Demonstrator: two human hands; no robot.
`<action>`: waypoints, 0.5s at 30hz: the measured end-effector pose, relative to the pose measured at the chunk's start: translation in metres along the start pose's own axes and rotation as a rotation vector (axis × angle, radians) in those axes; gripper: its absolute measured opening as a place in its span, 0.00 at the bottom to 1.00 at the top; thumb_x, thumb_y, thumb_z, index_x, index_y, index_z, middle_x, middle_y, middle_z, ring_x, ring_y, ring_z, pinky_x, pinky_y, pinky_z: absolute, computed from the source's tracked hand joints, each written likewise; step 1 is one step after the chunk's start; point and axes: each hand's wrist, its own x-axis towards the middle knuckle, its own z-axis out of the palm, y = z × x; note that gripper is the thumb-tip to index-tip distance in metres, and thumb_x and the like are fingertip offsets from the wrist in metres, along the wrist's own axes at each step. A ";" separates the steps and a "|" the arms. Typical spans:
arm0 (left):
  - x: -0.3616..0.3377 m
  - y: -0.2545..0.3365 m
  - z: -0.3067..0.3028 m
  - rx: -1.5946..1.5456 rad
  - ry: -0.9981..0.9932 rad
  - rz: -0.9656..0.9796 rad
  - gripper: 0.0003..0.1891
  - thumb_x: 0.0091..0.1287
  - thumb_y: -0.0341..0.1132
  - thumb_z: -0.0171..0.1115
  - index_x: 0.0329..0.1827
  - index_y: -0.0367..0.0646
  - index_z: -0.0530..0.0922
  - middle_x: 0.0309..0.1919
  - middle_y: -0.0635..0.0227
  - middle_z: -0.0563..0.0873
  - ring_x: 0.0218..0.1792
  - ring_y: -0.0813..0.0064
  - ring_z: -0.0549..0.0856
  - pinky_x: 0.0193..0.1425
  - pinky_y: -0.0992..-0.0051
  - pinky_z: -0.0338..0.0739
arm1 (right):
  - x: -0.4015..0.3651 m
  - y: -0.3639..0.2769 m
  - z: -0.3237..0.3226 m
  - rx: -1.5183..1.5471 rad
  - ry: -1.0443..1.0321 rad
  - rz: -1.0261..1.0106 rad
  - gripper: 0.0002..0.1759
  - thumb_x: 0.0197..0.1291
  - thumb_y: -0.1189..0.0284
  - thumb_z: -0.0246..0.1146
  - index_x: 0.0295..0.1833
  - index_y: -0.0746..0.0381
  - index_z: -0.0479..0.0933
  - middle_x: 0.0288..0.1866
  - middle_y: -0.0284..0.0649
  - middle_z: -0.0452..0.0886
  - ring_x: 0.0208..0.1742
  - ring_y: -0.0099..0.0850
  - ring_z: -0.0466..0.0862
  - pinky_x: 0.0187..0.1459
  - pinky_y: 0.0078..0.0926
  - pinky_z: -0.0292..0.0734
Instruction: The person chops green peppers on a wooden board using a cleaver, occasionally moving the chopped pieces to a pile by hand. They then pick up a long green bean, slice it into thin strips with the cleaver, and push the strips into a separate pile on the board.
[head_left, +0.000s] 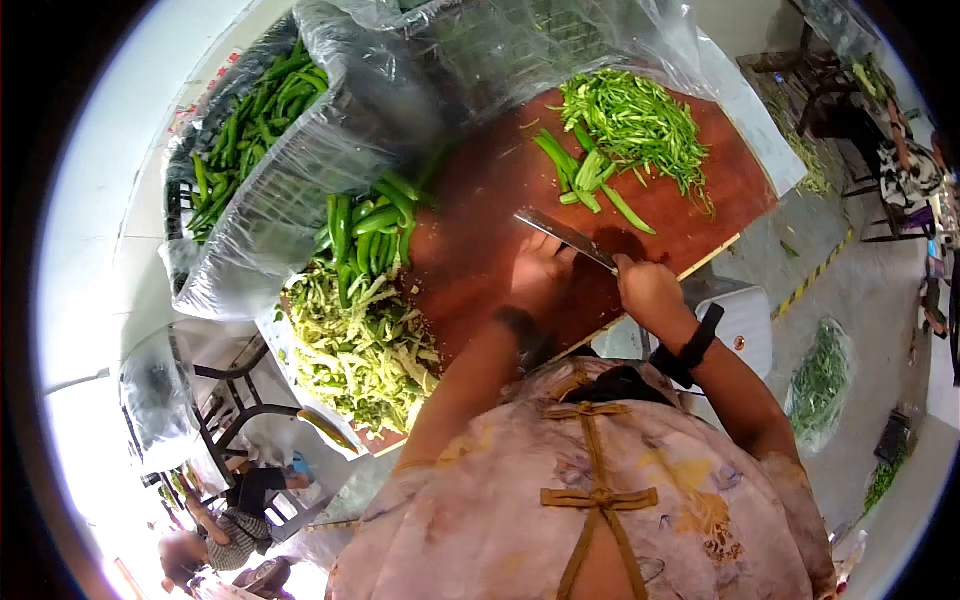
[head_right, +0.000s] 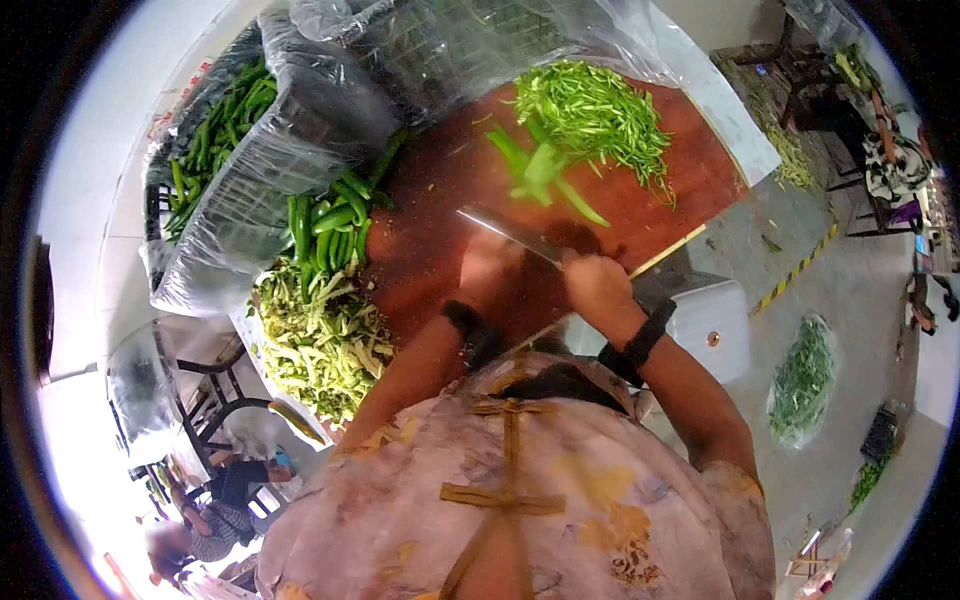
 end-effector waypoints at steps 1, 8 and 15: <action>0.001 0.000 0.003 -0.012 -0.003 -0.003 0.14 0.53 0.29 0.58 0.43 0.47 0.83 0.45 0.68 0.81 0.50 0.64 0.78 0.50 0.64 0.75 | 0.002 -0.001 0.000 -0.003 0.003 -0.006 0.15 0.58 0.72 0.57 0.51 0.63 0.75 0.25 0.51 0.81 0.28 0.49 0.82 0.31 0.47 0.77; 0.003 -0.011 0.000 -0.115 -0.054 0.025 0.14 0.51 0.27 0.61 0.42 0.48 0.83 0.45 0.70 0.81 0.50 0.65 0.79 0.50 0.64 0.74 | 0.042 -0.010 0.021 0.050 0.093 -0.094 0.14 0.59 0.73 0.56 0.50 0.64 0.76 0.25 0.51 0.80 0.29 0.49 0.82 0.31 0.48 0.76; -0.003 -0.013 0.011 -0.046 -0.156 -0.016 0.15 0.50 0.27 0.61 0.42 0.49 0.83 0.46 0.71 0.81 0.51 0.65 0.78 0.50 0.65 0.74 | 0.016 -0.005 0.004 0.082 0.114 -0.085 0.15 0.59 0.71 0.57 0.52 0.63 0.75 0.26 0.51 0.80 0.29 0.49 0.82 0.32 0.48 0.76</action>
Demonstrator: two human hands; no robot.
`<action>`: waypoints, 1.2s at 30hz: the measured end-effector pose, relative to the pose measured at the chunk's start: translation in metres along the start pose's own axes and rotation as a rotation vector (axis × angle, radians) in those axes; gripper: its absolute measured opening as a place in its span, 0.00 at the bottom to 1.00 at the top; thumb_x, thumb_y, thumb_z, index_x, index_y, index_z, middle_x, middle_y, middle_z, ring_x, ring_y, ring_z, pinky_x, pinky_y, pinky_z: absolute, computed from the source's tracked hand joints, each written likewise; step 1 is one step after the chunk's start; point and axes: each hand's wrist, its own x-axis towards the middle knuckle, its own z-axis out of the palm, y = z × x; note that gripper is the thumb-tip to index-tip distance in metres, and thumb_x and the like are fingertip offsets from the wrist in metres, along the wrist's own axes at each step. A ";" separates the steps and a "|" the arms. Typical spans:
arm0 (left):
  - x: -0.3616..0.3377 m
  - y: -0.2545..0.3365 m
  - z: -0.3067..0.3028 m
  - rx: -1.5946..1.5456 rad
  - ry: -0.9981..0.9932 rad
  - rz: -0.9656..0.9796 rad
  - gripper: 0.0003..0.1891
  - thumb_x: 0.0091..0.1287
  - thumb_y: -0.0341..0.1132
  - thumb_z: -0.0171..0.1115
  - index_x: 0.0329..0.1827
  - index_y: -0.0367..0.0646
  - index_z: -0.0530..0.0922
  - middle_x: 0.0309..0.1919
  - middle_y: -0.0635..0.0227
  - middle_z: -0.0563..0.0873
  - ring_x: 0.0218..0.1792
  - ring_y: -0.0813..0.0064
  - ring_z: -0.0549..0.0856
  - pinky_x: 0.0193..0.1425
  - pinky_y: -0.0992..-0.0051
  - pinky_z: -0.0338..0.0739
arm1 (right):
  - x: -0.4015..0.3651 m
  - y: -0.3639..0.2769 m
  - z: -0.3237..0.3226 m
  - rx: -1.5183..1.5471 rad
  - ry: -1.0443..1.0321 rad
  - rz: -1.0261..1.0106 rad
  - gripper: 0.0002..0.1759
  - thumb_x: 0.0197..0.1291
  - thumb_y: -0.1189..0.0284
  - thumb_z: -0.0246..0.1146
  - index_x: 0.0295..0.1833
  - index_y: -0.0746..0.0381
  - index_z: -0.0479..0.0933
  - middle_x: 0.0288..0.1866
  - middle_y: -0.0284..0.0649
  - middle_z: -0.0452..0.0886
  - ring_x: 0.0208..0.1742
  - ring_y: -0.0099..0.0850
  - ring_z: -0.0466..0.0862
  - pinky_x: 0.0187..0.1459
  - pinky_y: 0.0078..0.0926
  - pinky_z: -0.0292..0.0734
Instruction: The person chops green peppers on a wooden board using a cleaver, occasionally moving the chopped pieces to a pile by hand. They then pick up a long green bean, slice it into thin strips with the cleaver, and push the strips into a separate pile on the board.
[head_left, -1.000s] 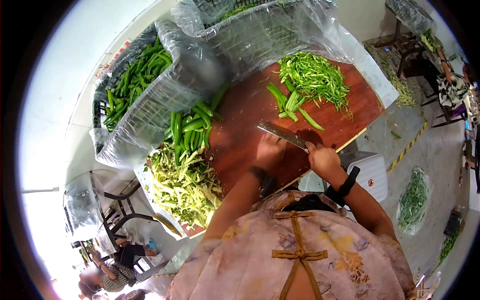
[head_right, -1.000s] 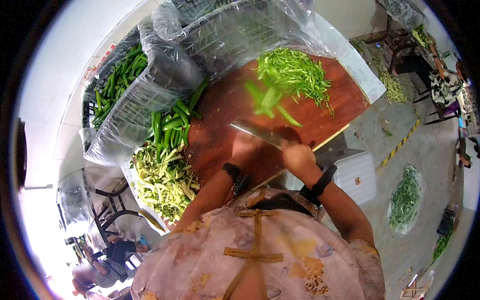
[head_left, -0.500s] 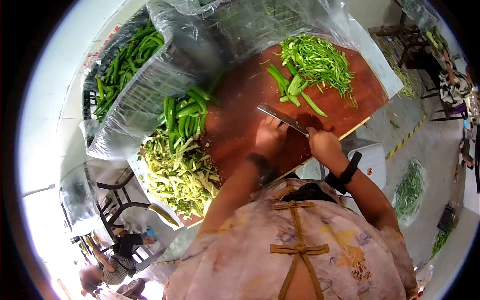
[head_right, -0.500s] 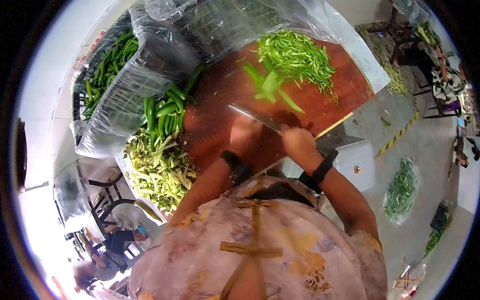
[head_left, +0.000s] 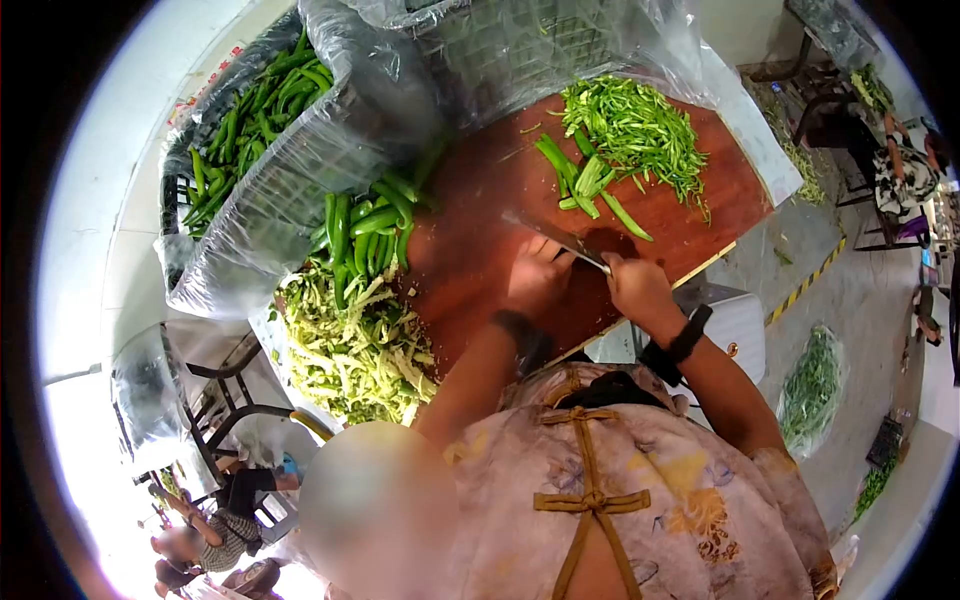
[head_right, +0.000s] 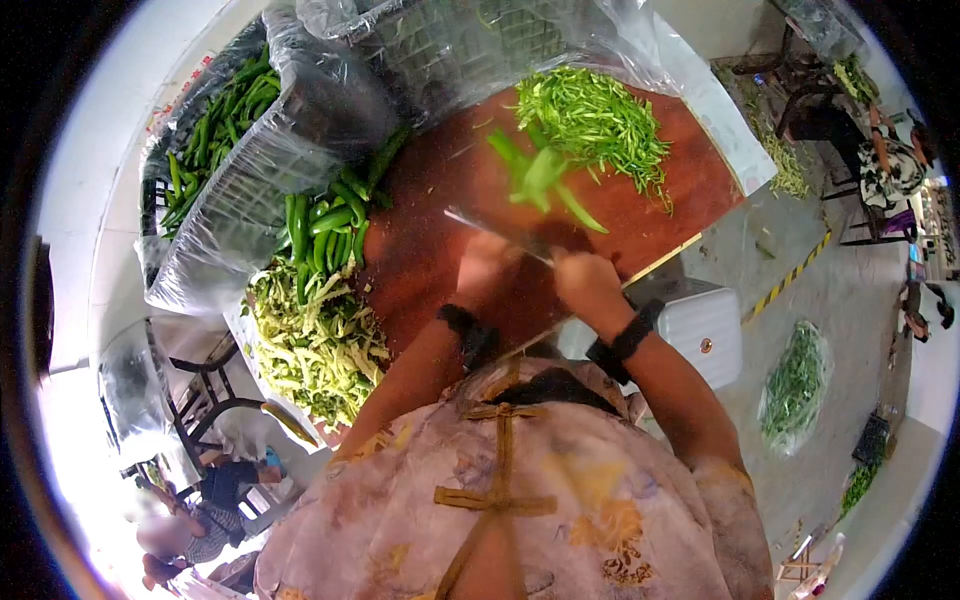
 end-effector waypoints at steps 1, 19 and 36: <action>0.001 0.000 0.001 -0.003 0.004 0.004 0.15 0.50 0.27 0.61 0.42 0.49 0.83 0.46 0.71 0.81 0.51 0.65 0.78 0.50 0.65 0.74 | -0.007 -0.002 -0.008 -0.015 -0.055 0.047 0.15 0.59 0.71 0.57 0.51 0.63 0.76 0.26 0.51 0.80 0.29 0.49 0.82 0.32 0.48 0.75; 0.000 0.000 -0.002 -0.028 0.053 0.029 0.13 0.51 0.28 0.60 0.41 0.46 0.82 0.45 0.69 0.80 0.50 0.64 0.77 0.49 0.64 0.73 | 0.002 0.003 0.003 -0.050 -0.162 0.095 0.13 0.60 0.72 0.56 0.49 0.65 0.76 0.25 0.54 0.80 0.30 0.51 0.81 0.32 0.48 0.76; 0.003 -0.001 -0.004 -0.083 0.249 0.123 0.14 0.49 0.27 0.60 0.41 0.47 0.82 0.40 0.71 0.81 0.47 0.66 0.79 0.46 0.68 0.75 | -0.020 0.003 -0.015 -0.064 -0.074 0.027 0.15 0.57 0.72 0.59 0.50 0.64 0.76 0.26 0.51 0.81 0.29 0.50 0.82 0.32 0.47 0.76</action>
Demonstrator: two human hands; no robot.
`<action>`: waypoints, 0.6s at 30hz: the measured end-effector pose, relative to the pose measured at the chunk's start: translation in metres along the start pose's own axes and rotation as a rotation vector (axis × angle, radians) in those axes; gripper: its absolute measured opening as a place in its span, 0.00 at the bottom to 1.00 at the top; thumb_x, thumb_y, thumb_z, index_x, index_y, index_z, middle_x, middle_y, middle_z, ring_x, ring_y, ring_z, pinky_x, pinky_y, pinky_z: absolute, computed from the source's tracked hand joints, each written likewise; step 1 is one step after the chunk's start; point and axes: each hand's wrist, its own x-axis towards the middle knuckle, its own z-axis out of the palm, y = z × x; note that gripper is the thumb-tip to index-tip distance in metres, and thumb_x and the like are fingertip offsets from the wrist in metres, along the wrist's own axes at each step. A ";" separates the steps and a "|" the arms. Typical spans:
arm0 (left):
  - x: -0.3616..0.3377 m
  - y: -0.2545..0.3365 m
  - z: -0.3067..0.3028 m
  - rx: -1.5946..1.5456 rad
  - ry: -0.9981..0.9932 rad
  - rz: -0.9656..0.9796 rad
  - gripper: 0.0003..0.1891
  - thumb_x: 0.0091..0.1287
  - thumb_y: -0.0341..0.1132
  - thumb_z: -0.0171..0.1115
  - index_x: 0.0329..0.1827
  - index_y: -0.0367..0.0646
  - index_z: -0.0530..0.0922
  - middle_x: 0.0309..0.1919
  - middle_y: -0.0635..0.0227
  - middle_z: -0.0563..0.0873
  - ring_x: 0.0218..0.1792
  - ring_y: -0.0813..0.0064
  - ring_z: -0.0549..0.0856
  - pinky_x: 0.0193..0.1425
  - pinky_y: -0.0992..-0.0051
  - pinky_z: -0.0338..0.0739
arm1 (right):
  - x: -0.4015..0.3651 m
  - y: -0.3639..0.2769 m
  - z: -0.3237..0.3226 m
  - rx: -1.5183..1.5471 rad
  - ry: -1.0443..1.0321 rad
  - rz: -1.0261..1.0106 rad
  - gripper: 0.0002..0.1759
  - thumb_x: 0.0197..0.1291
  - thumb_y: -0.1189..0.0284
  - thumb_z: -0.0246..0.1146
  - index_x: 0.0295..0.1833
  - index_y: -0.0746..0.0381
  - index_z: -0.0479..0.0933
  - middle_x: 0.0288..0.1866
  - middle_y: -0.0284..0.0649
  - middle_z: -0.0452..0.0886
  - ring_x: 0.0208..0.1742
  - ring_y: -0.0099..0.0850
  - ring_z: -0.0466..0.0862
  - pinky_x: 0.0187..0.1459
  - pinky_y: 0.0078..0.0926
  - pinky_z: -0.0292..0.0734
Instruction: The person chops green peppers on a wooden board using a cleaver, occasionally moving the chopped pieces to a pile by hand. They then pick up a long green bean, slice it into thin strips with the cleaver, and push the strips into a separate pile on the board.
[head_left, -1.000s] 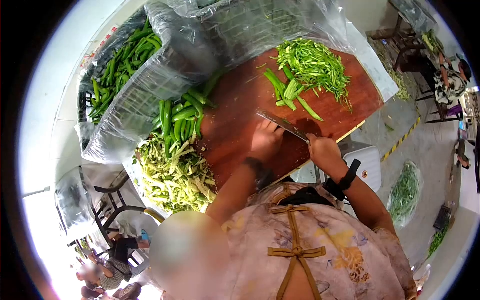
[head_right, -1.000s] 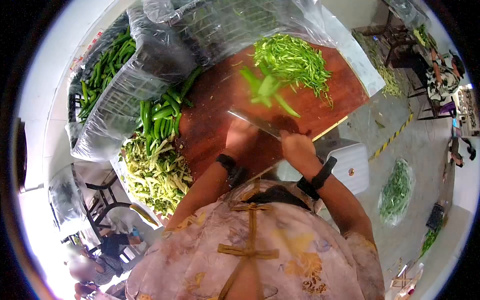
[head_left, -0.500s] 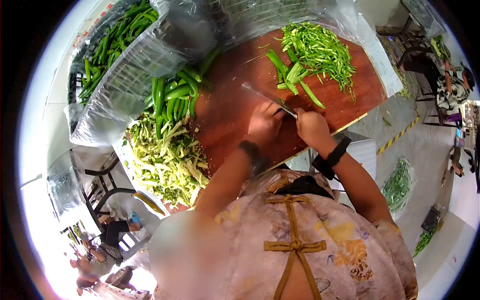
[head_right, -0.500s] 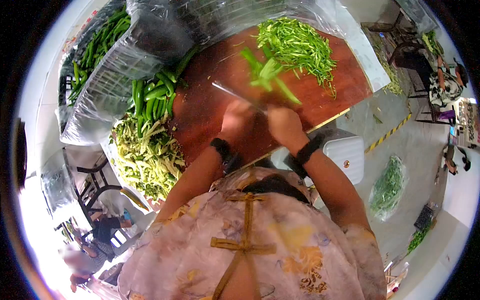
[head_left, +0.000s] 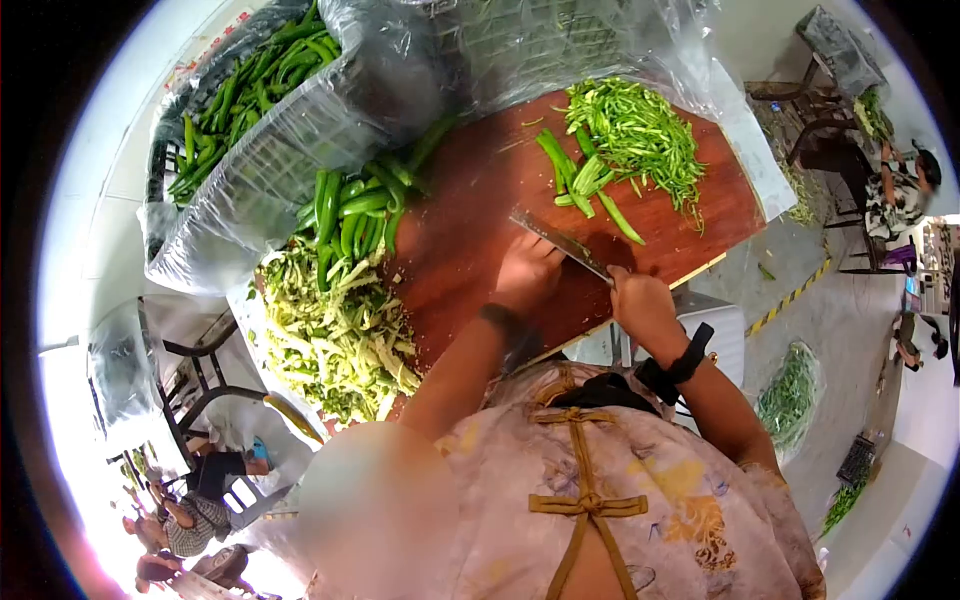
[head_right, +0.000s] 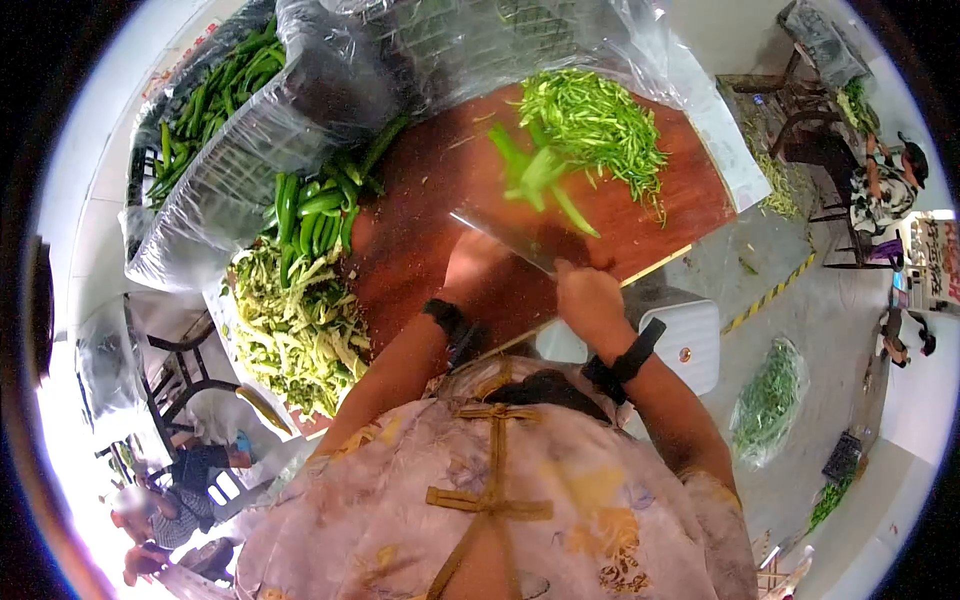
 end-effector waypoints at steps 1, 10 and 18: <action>0.001 0.000 -0.001 0.000 0.004 0.009 0.14 0.49 0.27 0.60 0.41 0.47 0.82 0.40 0.71 0.81 0.47 0.66 0.79 0.46 0.68 0.75 | -0.001 0.000 0.000 0.006 -0.018 0.016 0.15 0.57 0.72 0.59 0.50 0.65 0.76 0.26 0.51 0.81 0.29 0.49 0.82 0.32 0.46 0.76; -0.008 0.000 0.007 0.046 -0.159 -0.143 0.12 0.50 0.29 0.59 0.38 0.45 0.82 0.41 0.70 0.81 0.49 0.65 0.78 0.48 0.67 0.75 | 0.006 -0.009 -0.003 -0.057 -0.098 0.066 0.16 0.57 0.72 0.57 0.50 0.65 0.76 0.25 0.51 0.81 0.29 0.48 0.83 0.31 0.46 0.77; -0.005 0.001 0.001 0.016 -0.100 -0.110 0.14 0.51 0.28 0.59 0.41 0.46 0.83 0.45 0.71 0.82 0.52 0.66 0.78 0.51 0.67 0.75 | 0.013 -0.007 0.002 -0.111 -0.150 0.058 0.16 0.57 0.73 0.57 0.51 0.63 0.76 0.25 0.49 0.81 0.28 0.46 0.83 0.30 0.44 0.78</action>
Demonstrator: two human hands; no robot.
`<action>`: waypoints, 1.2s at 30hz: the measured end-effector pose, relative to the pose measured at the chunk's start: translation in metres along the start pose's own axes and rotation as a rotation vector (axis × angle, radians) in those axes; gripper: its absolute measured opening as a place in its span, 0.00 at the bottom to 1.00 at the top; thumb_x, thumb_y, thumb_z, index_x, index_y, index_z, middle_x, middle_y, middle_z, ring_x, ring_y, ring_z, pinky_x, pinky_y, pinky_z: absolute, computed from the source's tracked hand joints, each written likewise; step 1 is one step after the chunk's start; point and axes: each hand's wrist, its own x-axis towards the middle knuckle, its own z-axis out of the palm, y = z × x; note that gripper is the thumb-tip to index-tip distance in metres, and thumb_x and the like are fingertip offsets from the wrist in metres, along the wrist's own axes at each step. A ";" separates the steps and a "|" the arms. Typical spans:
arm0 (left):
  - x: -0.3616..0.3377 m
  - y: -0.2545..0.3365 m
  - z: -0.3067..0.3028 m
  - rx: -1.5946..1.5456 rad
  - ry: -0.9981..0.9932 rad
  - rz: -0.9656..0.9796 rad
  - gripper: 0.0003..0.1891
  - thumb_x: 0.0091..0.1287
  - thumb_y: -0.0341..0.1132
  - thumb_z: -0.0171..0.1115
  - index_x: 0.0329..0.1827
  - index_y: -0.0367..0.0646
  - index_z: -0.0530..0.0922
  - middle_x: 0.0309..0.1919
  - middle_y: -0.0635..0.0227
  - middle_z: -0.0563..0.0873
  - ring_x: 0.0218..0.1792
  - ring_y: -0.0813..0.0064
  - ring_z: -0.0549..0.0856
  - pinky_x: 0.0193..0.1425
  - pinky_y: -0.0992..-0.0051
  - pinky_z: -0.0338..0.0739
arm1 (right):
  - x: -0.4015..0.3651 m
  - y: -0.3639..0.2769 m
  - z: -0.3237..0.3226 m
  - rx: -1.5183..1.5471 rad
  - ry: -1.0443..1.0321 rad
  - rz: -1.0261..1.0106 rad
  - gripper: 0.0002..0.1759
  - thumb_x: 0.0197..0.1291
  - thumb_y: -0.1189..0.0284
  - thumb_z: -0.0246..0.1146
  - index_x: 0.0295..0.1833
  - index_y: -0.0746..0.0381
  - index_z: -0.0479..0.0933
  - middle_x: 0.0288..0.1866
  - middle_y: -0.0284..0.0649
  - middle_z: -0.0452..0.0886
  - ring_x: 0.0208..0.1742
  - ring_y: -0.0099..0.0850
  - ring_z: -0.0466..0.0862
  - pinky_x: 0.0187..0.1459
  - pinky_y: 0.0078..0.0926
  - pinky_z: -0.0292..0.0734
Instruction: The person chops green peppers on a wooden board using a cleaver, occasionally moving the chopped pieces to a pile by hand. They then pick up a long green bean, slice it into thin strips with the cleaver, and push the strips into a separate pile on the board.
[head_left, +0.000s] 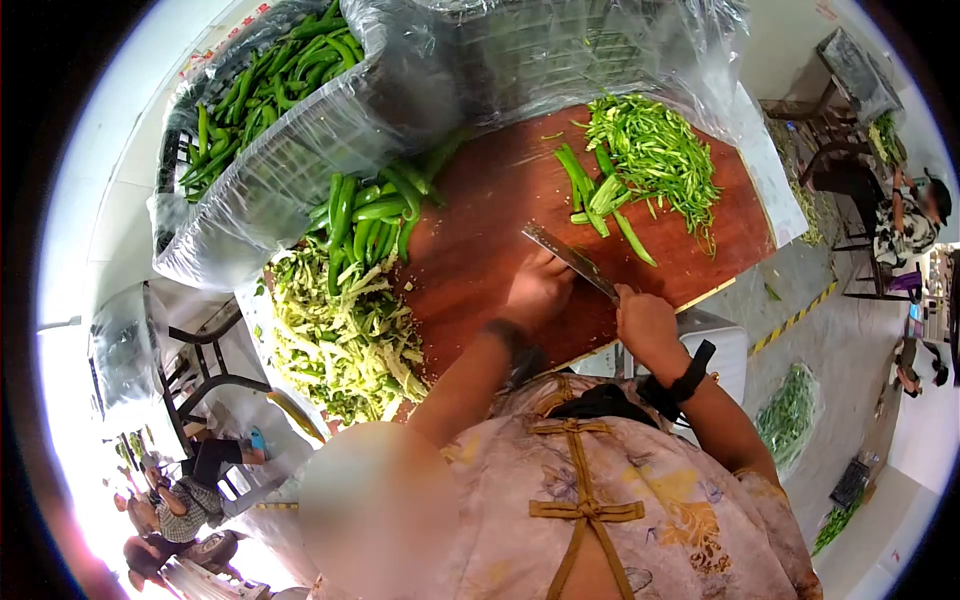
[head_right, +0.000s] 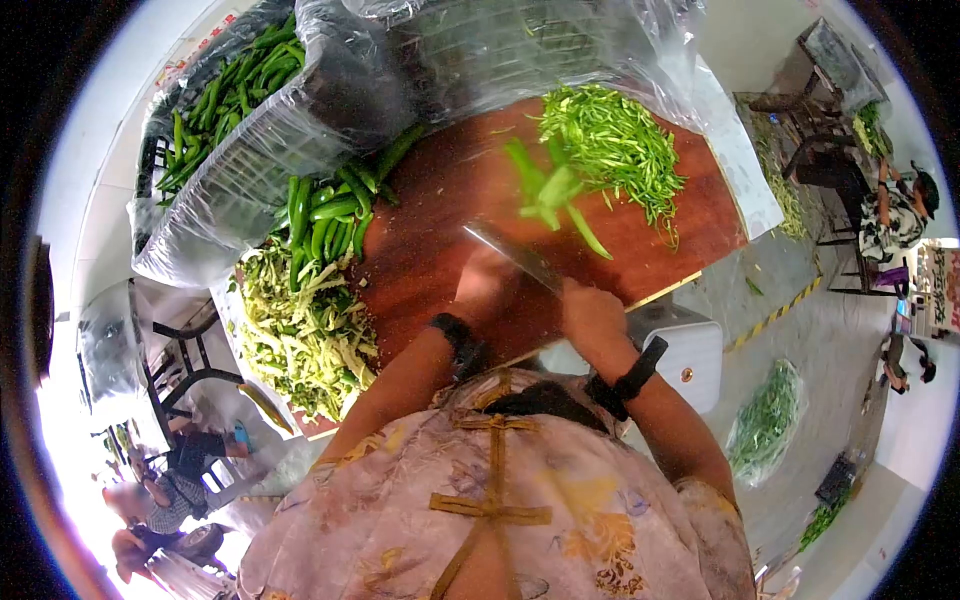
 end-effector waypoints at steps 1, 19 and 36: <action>0.000 0.000 0.000 0.001 0.002 -0.005 0.14 0.51 0.28 0.59 0.41 0.46 0.83 0.45 0.71 0.82 0.52 0.66 0.78 0.51 0.67 0.75 | 0.003 0.000 0.002 -0.001 -0.002 -0.005 0.16 0.57 0.73 0.57 0.51 0.63 0.76 0.25 0.49 0.81 0.28 0.46 0.83 0.30 0.44 0.78; -0.002 -0.001 0.004 -0.004 -0.035 0.010 0.14 0.53 0.28 0.58 0.43 0.44 0.82 0.48 0.70 0.81 0.53 0.65 0.77 0.52 0.65 0.74 | -0.006 0.003 0.005 0.084 0.087 0.020 0.15 0.57 0.71 0.58 0.51 0.61 0.77 0.26 0.49 0.81 0.29 0.47 0.83 0.32 0.45 0.78; 0.003 0.008 -0.005 0.048 -0.096 -0.027 0.12 0.50 0.28 0.58 0.38 0.46 0.82 0.44 0.70 0.82 0.51 0.66 0.78 0.48 0.66 0.75 | 0.002 0.002 0.009 0.119 0.145 -0.053 0.12 0.60 0.71 0.52 0.45 0.64 0.77 0.24 0.52 0.80 0.28 0.50 0.82 0.31 0.48 0.77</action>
